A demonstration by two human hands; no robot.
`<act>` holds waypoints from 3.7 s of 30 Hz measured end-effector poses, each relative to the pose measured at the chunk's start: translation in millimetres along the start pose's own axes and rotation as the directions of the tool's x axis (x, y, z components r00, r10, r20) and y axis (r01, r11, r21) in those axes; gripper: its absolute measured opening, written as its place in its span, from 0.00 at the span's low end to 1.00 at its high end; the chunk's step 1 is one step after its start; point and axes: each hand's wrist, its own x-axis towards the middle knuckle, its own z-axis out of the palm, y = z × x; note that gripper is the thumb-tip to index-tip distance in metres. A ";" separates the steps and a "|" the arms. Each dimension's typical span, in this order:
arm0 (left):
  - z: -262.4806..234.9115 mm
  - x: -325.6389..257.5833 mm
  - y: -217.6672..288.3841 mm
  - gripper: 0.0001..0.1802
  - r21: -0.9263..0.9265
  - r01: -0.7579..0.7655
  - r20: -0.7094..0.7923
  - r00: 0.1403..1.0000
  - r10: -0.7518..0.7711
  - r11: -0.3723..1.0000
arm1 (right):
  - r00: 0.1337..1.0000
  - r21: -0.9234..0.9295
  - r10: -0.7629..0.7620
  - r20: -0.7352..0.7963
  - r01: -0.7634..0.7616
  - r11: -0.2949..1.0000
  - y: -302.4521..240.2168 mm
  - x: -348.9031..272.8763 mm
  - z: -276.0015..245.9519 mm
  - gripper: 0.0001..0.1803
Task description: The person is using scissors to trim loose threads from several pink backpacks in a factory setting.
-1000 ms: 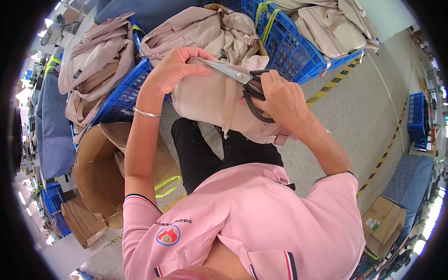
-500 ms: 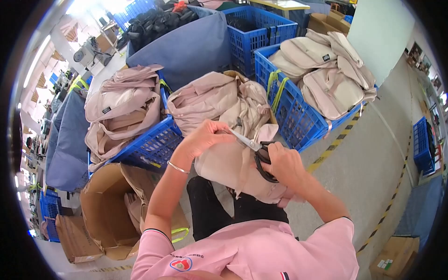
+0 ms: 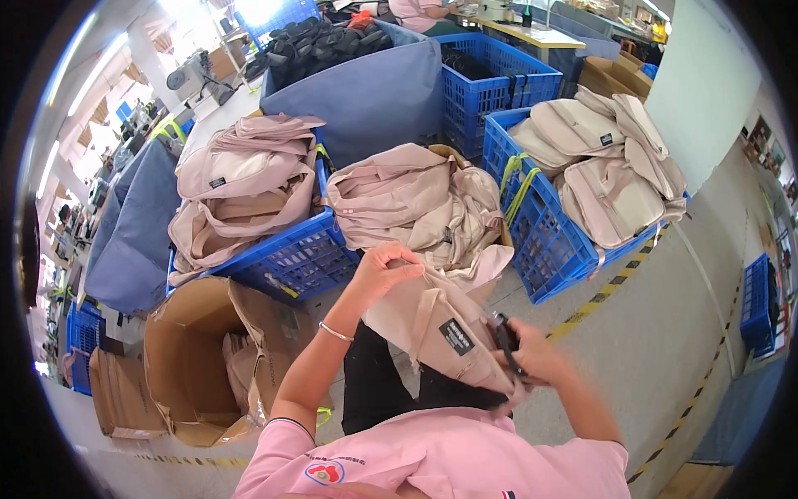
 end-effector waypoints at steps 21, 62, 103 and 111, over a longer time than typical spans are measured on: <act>7.0 -72.9 69.4 0.50 0.112 -0.064 -0.302 0.948 0.096 0.992 | 0.831 0.085 -0.409 -0.376 0.471 0.878 -141.1 25.4 -35.1 0.13; -202.0 158.5 -21.8 0.32 -0.402 -0.064 -0.565 0.802 -0.192 0.913 | 0.635 -0.429 -0.362 -0.682 0.054 0.902 79.1 418.1 -54.8 0.16; -271.0 814.8 -240.1 0.50 0.046 0.142 -0.409 0.906 -0.111 0.989 | 0.628 -0.540 -0.314 -0.712 -0.203 0.817 99.1 495.9 -58.4 0.20; -236.3 805.6 -235.6 0.49 0.054 0.221 -0.547 0.822 -0.156 0.974 | 0.671 -0.531 -0.273 -0.689 -0.211 0.821 119.1 486.6 -56.8 0.34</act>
